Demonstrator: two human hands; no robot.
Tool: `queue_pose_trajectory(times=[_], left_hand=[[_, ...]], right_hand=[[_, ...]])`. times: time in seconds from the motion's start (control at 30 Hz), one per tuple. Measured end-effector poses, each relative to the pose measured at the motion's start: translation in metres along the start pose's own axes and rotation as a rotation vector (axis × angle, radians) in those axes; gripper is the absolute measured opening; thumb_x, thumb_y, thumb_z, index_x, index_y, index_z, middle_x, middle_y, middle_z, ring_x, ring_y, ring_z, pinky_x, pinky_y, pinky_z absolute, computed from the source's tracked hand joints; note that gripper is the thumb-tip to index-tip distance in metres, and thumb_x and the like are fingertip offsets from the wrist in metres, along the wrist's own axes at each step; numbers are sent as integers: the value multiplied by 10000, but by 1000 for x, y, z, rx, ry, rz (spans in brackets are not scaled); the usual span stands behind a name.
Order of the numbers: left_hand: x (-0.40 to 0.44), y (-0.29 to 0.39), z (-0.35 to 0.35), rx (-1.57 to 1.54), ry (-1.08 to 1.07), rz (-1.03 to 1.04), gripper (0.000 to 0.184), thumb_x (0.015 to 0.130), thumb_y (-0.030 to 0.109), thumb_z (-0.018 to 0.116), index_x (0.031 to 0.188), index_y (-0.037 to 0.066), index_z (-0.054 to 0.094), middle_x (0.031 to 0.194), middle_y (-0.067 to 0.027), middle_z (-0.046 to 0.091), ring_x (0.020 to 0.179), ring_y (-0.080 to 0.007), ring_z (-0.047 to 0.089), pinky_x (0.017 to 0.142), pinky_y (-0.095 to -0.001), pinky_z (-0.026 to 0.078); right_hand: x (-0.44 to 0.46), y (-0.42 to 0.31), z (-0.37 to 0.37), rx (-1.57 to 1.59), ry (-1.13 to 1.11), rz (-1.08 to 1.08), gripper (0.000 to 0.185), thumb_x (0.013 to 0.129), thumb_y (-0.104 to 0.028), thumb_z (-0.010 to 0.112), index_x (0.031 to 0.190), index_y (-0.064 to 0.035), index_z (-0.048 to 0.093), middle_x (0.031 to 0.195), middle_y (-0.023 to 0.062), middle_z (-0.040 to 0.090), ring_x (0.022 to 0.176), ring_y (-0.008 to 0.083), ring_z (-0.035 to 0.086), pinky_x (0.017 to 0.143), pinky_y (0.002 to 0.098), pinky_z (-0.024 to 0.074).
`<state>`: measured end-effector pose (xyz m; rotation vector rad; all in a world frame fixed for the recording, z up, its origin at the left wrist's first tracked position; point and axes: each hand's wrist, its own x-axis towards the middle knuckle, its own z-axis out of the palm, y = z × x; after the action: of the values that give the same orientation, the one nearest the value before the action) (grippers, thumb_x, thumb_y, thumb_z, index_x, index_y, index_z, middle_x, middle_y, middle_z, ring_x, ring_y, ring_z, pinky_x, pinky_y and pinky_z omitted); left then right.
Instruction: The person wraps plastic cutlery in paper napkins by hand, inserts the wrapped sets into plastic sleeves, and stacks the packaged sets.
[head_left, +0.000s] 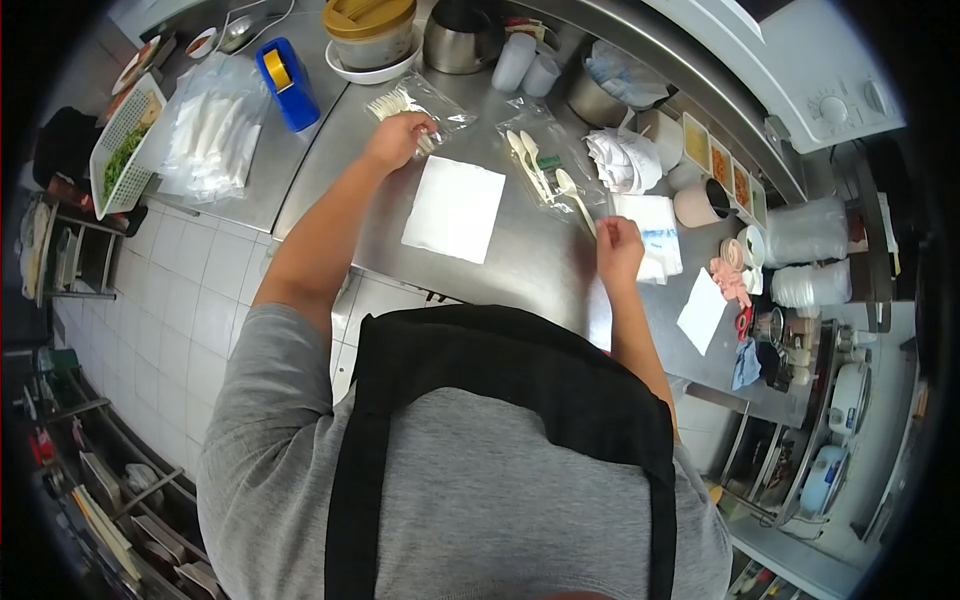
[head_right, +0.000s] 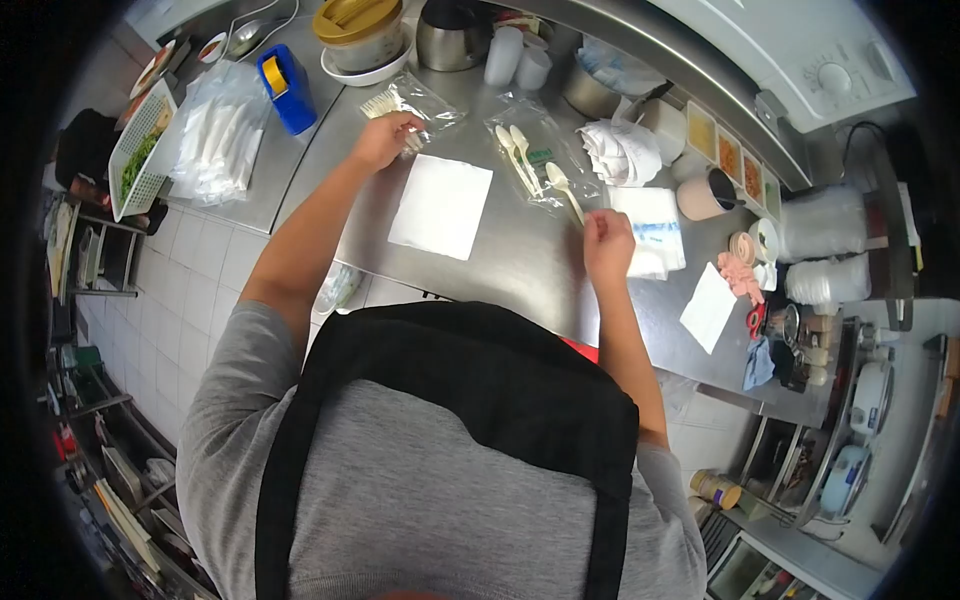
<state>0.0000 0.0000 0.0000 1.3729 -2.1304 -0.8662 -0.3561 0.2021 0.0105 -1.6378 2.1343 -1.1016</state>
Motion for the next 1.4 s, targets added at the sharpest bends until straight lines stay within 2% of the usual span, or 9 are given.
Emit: queue_pose_trajectory(times=[0.07,0.17,0.27,0.4,0.5,0.6,0.77,0.97,1.4], left_hand=[[-1,-3,0,-370,-63,-75,258,924,23,476,1149,84,585,1004,-62,661,862,-192,619,783,-258,473],[-6,-2,7,-474,-98,134,289,883,5,502,1157,68,570,979,-72,662,842,-196,623,762,-285,482],[-26,11,14,-172,-86,299,270,842,-5,537,1095,61,605,952,-95,655,840,-224,625,760,-307,483],[-48,20,18,64,203,356,144,792,23,619,917,70,672,927,-114,644,817,-281,615,755,-347,491],[-46,15,18,29,445,88,198,747,81,682,943,81,662,952,-109,636,860,-289,600,786,-366,482],[-45,16,19,208,553,61,315,682,123,742,982,94,647,973,-101,625,918,-305,574,821,-380,466],[-40,8,22,130,537,21,431,628,131,780,1031,104,627,996,-98,622,967,-319,554,843,-394,454],[-39,3,25,82,564,41,409,654,133,762,1037,98,620,1009,-105,617,980,-323,545,854,-397,451],[-40,4,30,192,573,80,376,724,181,716,1074,91,615,1084,-110,595,1043,-323,516,907,-390,434]], right_hand=[[12,-25,13,148,39,-212,94,818,-114,634,880,-49,661,843,122,633,762,254,629,688,350,495],[44,-75,35,137,-112,-404,124,827,-120,612,923,-54,653,884,119,634,872,308,608,776,383,480],[72,-123,73,174,-177,-659,140,832,-131,590,934,-56,650,935,126,630,893,335,592,792,410,478],[105,-144,135,121,-486,-650,161,813,-156,611,941,-67,652,962,137,618,898,335,592,795,401,482],[115,-136,175,-21,-560,-621,178,797,-190,639,930,-73,656,967,135,607,904,332,591,795,399,481],[113,-138,191,-85,-538,-513,170,785,-213,663,886,-76,666,981,121,592,945,325,578,813,404,471],[97,-150,196,50,-376,-318,185,789,-219,671,926,-96,680,1001,106,562,1004,308,533,836,412,454],[96,-109,199,-32,-262,-620,378,791,-232,673,1152,-133,614,1011,82,544,992,298,504,827,404,446],[104,-138,201,-218,-399,-441,176,746,-251,707,861,-123,670,1065,56,571,1022,271,518,861,412,426]])
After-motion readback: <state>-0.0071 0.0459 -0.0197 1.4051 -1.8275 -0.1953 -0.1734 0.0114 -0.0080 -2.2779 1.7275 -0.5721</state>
